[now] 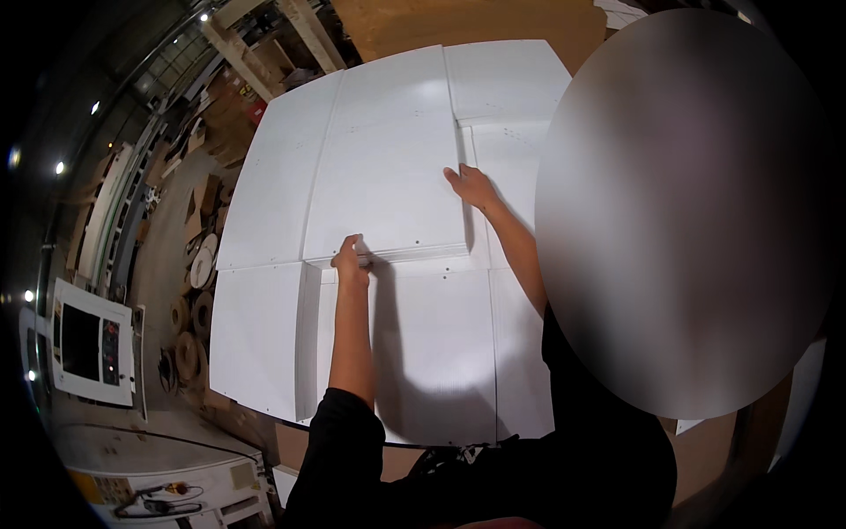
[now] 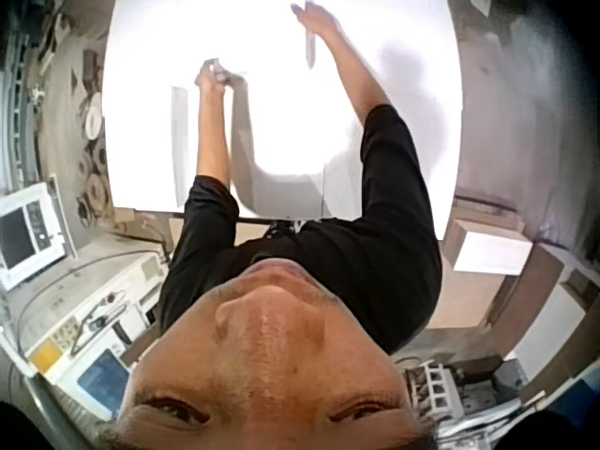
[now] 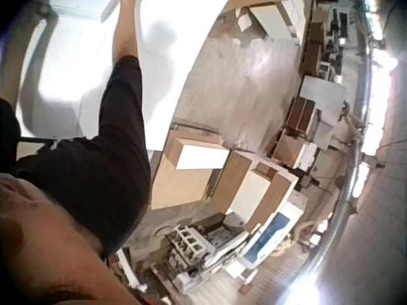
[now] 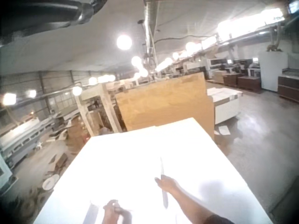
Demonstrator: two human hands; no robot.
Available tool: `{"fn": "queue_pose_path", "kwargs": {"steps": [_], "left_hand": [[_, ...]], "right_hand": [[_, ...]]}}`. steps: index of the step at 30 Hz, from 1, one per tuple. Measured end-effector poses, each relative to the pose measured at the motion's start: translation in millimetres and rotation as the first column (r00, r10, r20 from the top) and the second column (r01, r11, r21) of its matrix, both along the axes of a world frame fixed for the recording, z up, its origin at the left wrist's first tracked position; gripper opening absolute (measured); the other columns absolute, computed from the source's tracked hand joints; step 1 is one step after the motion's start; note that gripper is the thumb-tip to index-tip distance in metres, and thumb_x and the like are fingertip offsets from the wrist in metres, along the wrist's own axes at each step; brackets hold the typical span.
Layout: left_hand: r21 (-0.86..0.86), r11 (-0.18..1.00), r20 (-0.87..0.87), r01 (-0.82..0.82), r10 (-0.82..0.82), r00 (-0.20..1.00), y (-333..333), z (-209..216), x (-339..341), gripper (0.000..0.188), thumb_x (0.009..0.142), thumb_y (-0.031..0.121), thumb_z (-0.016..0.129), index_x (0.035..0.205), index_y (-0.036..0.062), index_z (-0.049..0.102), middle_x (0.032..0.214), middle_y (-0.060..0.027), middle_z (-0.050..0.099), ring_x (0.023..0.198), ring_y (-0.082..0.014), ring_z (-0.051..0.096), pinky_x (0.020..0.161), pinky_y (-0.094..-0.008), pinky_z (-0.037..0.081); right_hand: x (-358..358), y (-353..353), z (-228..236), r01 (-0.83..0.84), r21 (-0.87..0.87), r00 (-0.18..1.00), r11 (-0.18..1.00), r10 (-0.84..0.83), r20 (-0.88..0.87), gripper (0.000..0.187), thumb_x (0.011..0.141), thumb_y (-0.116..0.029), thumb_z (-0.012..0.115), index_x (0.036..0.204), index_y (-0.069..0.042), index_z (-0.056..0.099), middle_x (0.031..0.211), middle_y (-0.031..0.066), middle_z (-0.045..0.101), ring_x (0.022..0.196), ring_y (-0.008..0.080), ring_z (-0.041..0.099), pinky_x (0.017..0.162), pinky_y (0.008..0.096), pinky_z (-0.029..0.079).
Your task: The person picks up white rectangular panels from a stack and places them onto a machine table. They use a handheld tool to mark or punch holes into the panels while they are positioned on the machine. The person then removes the processed panels and stacks them on a separate pile. The process is repeated for multiple panels.
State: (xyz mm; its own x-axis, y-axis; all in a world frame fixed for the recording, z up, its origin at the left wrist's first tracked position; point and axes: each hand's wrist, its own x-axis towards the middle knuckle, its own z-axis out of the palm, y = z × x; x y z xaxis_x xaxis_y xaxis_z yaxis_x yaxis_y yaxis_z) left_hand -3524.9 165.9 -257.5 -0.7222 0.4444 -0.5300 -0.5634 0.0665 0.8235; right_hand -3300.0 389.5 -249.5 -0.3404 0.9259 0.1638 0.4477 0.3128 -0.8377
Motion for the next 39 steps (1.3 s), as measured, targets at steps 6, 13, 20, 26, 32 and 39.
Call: {"fn": "queue_pose_path", "kwargs": {"steps": [6,13,20,26,32,39], "left_hand": [[0.06,0.991,-0.11,0.122,-0.115,0.987,-62,9,2,0.056,0.09,0.032,0.068,0.137,0.0117,0.047,0.129,-0.0194,0.045,0.114,-0.0331,0.047,0.085,-0.0504,0.051],[-0.049,0.963,-0.21,0.264,-0.268,0.94,-123,42,71,0.075,0.096,0.034,0.06,0.157,0.0053,0.026,0.157,-0.0248,0.029,0.139,-0.0368,0.039,0.105,-0.047,0.046],[-0.222,0.947,-0.502,0.233,-0.316,0.805,-206,93,132,0.07,0.096,0.034,0.061,0.154,0.0054,0.035,0.153,-0.0246,0.038,0.138,-0.035,0.044,0.106,-0.0445,0.046],[-0.2,0.98,-0.568,0.008,-0.123,0.814,-323,93,144,0.047,0.1,0.027,0.06,0.142,0.0061,0.054,0.138,-0.0133,0.058,0.119,-0.0244,0.06,0.094,-0.0384,0.052],[-0.066,0.984,-0.674,-0.163,0.077,0.735,-392,120,157,0.042,0.1,0.028,0.062,0.136,0.0078,0.059,0.129,-0.0086,0.064,0.109,-0.0188,0.063,0.087,-0.0337,0.052],[0.143,0.98,-0.776,-0.139,0.199,0.599,-449,182,198,0.038,0.099,0.02,0.063,0.131,0.0003,0.06,0.125,-0.0106,0.065,0.106,-0.0168,0.063,0.087,-0.0292,0.049]], "right_hand": [[-5,0,13,-0.015,0.007,0.998,1.0,0.015,-0.055,0.071,0.097,-0.062,0.048,0.107,0.006,0.065,0.109,0.0274,0.068,0.107,0.0432,0.063,0.094,0.0474,0.048],[30,3,11,-0.281,-0.359,0.95,0.89,0.204,-0.238,0.083,0.099,-0.068,0.038,0.142,0.002,0.051,0.137,0.0242,0.058,0.132,0.0347,0.052,0.111,0.0401,0.038],[57,-82,-4,-0.281,-0.285,0.926,0.916,0.181,-0.33,0.078,0.102,-0.058,0.044,0.146,0.006,0.043,0.143,0.0236,0.053,0.133,0.0352,0.051,0.112,0.0386,0.037],[73,-144,-22,-0.144,0.229,0.98,0.963,0.171,-0.101,0.068,0.098,-0.042,0.061,0.144,0.006,0.046,0.132,0.0241,0.06,0.124,0.0349,0.056,0.106,0.0392,0.044],[71,-143,-18,-0.035,0.234,0.999,0.972,0.025,0.049,0.058,0.091,-0.037,0.07,0.136,-0.001,0.057,0.123,0.0189,0.066,0.109,0.0364,0.064,0.092,0.0438,0.052],[65,-143,-5,0.02,0.194,0.973,0.981,-0.064,0.222,0.055,0.095,-0.039,0.065,0.135,-0.002,0.057,0.119,0.0204,0.068,0.107,0.0387,0.066,0.092,0.0464,0.053]]}}
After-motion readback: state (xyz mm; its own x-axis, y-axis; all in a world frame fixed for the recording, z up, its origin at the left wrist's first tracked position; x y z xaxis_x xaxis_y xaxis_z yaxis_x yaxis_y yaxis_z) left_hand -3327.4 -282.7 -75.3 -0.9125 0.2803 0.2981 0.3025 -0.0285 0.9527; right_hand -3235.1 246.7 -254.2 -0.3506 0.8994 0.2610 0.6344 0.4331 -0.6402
